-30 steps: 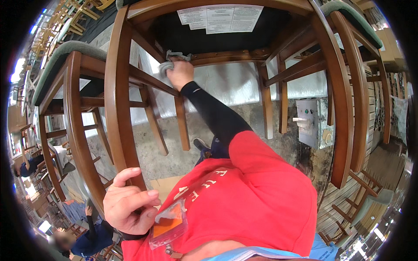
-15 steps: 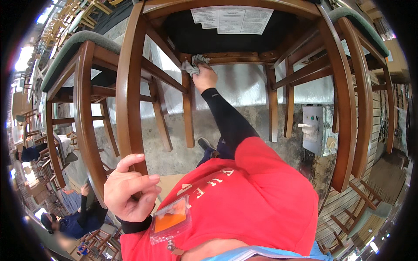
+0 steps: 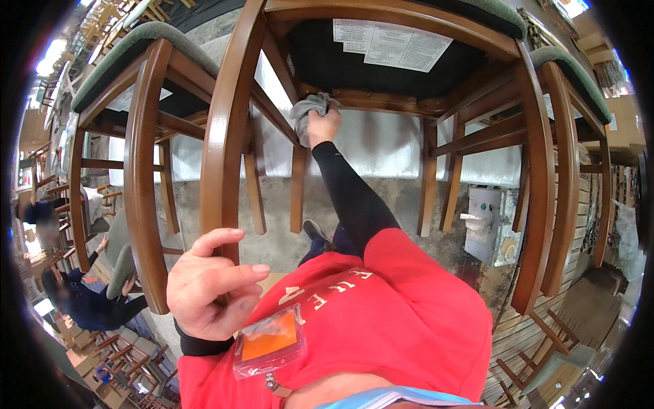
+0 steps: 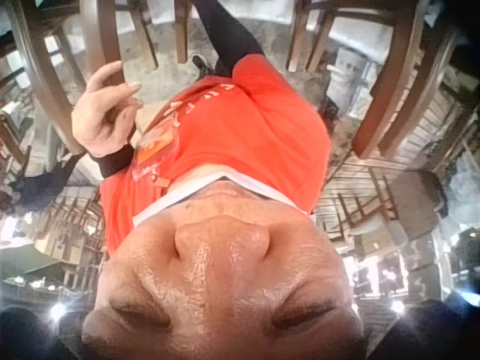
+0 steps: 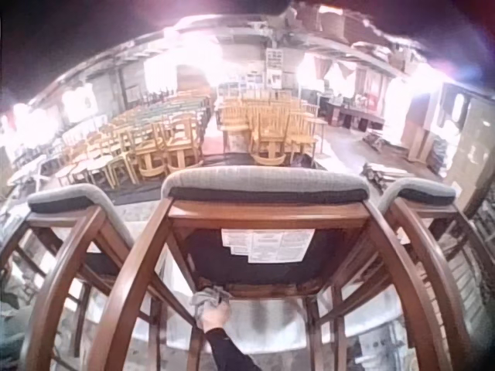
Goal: The person wipes the underside of a wooden chair with a cloth, then lifts and repositions it. This sequence repeats several times as the person cleans multiple chairs in a workshop.
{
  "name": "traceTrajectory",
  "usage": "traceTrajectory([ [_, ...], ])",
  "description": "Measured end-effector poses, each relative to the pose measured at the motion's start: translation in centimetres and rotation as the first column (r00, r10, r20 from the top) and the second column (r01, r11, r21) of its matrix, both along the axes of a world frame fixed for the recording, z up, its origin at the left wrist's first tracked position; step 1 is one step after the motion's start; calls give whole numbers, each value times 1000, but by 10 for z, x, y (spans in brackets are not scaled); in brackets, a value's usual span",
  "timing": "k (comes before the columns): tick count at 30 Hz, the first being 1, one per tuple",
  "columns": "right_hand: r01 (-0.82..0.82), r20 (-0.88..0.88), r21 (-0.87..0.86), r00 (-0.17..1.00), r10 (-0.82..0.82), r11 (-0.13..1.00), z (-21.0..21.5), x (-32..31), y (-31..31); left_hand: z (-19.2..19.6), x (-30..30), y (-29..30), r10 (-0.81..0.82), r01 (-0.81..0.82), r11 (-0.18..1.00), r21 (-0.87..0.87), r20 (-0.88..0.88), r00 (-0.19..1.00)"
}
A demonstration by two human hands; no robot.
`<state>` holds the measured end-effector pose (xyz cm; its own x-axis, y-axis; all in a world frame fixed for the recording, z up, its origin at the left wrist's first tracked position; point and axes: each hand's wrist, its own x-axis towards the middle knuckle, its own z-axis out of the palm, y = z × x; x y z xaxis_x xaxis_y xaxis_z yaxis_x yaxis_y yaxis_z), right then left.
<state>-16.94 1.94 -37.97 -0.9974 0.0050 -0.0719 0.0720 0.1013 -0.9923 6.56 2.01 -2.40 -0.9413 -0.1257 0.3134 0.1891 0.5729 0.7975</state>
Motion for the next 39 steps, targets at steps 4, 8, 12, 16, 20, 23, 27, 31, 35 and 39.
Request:
traceTrajectory([
  [4, 82, -96, 129, 993, -70, 988, -10, 3, -9, 7, -10, 2, -11, 11, 1000, -17, 1, 1000],
  [8, 113, 130, -104, 987, -99, 988, -1, -14, -16, 2, -3, 1, 18, -18, 1000, -5, 6, 1000],
  [12, 120, -161, 25, 980, -114, 993, -1, -6, -9, 3, -6, -2, -24, 24, 999, 33, -16, 1000],
  [16, 35, -69, -1, 997, -35, 999, 10, -11, -12, 1, -4, -2, -39, 41, 997, 69, -34, 999],
  [20, -24, -149, 83, 988, 37, 996, 10, -12, 4, 1, -4, -5, -76, 79, 994, 71, -50, 996],
  [23, 13, -86, 278, 996, 11, 960, 20, -19, 4, 2, -3, -6, -89, 92, 994, 53, -48, 995],
  [27, 91, -229, 10, 970, -87, 996, 41, -26, 6, 3, -6, -9, -120, 122, 991, 46, -49, 992],
  [31, -57, -205, -480, 978, -49, 876, 127, -27, -13, 3, 5, -8, -87, 86, 995, 56, 17, 996],
  [35, -110, -527, -362, 843, -106, 925, 201, -32, -32, 0, 8, -10, -82, 82, 997, 1, 4, 997],
  [39, 11, -516, -246, 845, -141, 969, 190, -46, -22, 9, 1, -8, -96, 95, 994, 44, 19, 995],
])
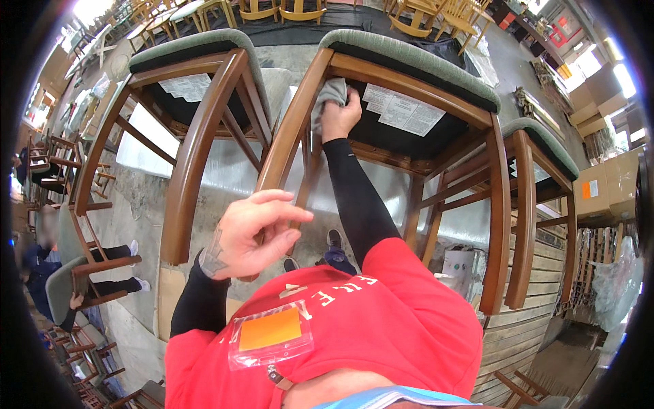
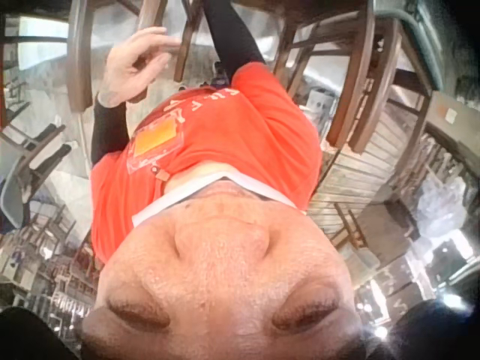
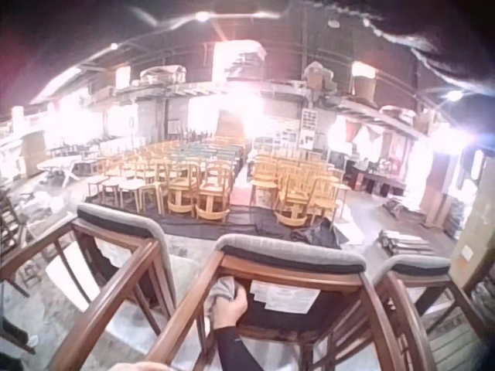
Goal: The person wipes the underside of a wooden chair with a cloth, then lifts and repositions it. This sequence repeats several times as the person cleans multiple chairs in a workshop.
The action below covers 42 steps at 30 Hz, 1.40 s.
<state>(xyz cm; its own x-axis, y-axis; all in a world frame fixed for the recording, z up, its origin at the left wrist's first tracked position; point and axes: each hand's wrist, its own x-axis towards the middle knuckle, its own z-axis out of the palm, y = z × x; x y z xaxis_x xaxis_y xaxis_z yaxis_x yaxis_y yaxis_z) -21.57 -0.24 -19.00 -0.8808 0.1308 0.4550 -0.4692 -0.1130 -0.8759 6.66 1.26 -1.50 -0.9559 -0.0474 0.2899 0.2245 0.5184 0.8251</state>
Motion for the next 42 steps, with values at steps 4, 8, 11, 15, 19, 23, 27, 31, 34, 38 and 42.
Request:
traceTrajectory([
  [4, -108, 204, -192, 968, 147, 976, -16, -12, 21, 1, 2, 4, 32, -32, 999, 10, 56, 998],
  [8, -108, 26, -200, 993, 115, 974, 11, -2, -1, 2, 4, 6, 40, -43, 998, 39, 74, 996],
  [11, -125, 104, -76, 986, 132, 989, 5, 3, 1, 2, 7, 5, 65, -73, 994, 85, 98, 993],
  [15, -111, 486, -315, 834, 261, 943, -9, -7, 16, 3, 3, 8, 58, -62, 997, 48, 76, 995],
  [19, -310, 383, -440, 785, 488, 843, 14, -13, 10, -1, 1, 6, 60, -60, 998, 13, 58, 997],
  [23, -310, 386, -652, 650, 655, 692, 30, -35, 36, 0, 1, 4, 37, -36, 999, -14, 34, 999],
  [27, -210, 312, -847, 546, 778, 488, 31, -71, 98, 2, 0, 3, 12, -13, 1000, 25, 46, 999],
  [31, -49, 271, -907, 691, 670, 417, 44, -55, 125, 0, 9, 2, 35, -35, 999, 5, 46, 998],
  [34, -13, 374, -866, 647, 664, 500, 46, -28, 69, 0, 2, -1, 25, -26, 1000, 5, 31, 999],
  [38, -71, 369, -806, 716, 593, 587, 41, -15, 25, -1, -1, 1, -8, 8, 1000, 6, 15, 1000],
  [42, -45, 353, -898, 524, 775, 439, 31, -68, 83, -4, 4, 1, 10, -11, 999, 36, 42, 999],
])
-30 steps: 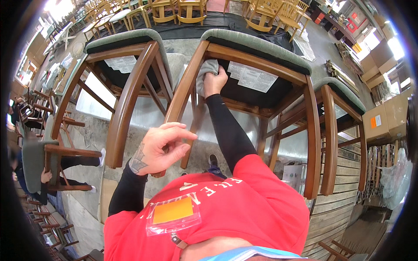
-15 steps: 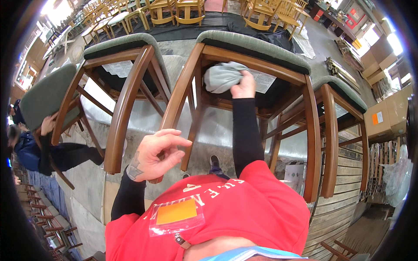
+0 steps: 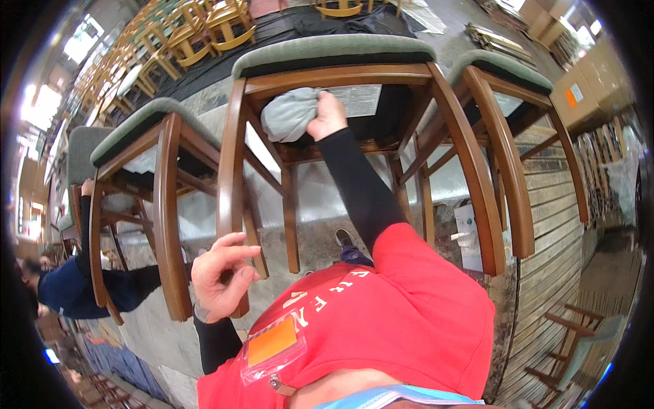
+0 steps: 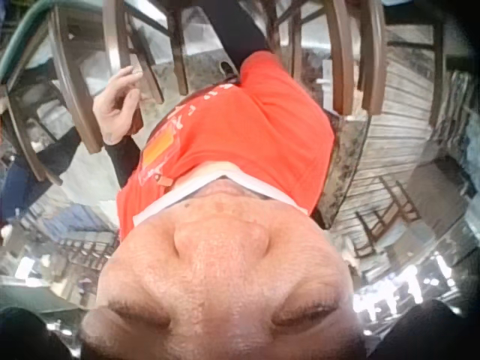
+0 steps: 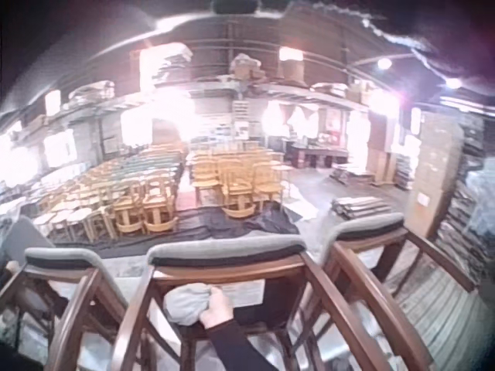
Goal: The person wipes the underside of a wooden chair with a cloth, then lifts and repositions it. This sequence repeats several times as the person cleans multiple chairs in a workshop.
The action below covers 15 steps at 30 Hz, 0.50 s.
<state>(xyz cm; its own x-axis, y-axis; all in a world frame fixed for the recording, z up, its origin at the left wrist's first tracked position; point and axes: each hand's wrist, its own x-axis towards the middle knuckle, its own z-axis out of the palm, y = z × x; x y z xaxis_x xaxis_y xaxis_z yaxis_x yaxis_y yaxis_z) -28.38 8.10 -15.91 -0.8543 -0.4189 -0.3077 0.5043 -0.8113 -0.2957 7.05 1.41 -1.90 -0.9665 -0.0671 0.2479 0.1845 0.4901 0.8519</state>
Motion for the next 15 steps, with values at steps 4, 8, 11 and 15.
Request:
traceTrajectory([
  [4, 226, -19, -22, 974, -226, 974, -9, -44, 108, 1, -3, 2, 16, -16, 1000, -2, 21, 1000],
  [8, 344, 7, -124, 938, -346, 931, -2, -46, 161, 7, -3, 4, -7, 10, 996, -89, 33, 999],
  [11, 471, 10, -98, 881, -472, 877, -15, -34, 136, 0, 5, 1, 8, -5, 999, -44, 64, 998],
  [15, 413, 32, -43, 911, -412, 910, -10, -53, 163, 0, 5, 2, -1, 1, 1000, 0, 42, 999],
])
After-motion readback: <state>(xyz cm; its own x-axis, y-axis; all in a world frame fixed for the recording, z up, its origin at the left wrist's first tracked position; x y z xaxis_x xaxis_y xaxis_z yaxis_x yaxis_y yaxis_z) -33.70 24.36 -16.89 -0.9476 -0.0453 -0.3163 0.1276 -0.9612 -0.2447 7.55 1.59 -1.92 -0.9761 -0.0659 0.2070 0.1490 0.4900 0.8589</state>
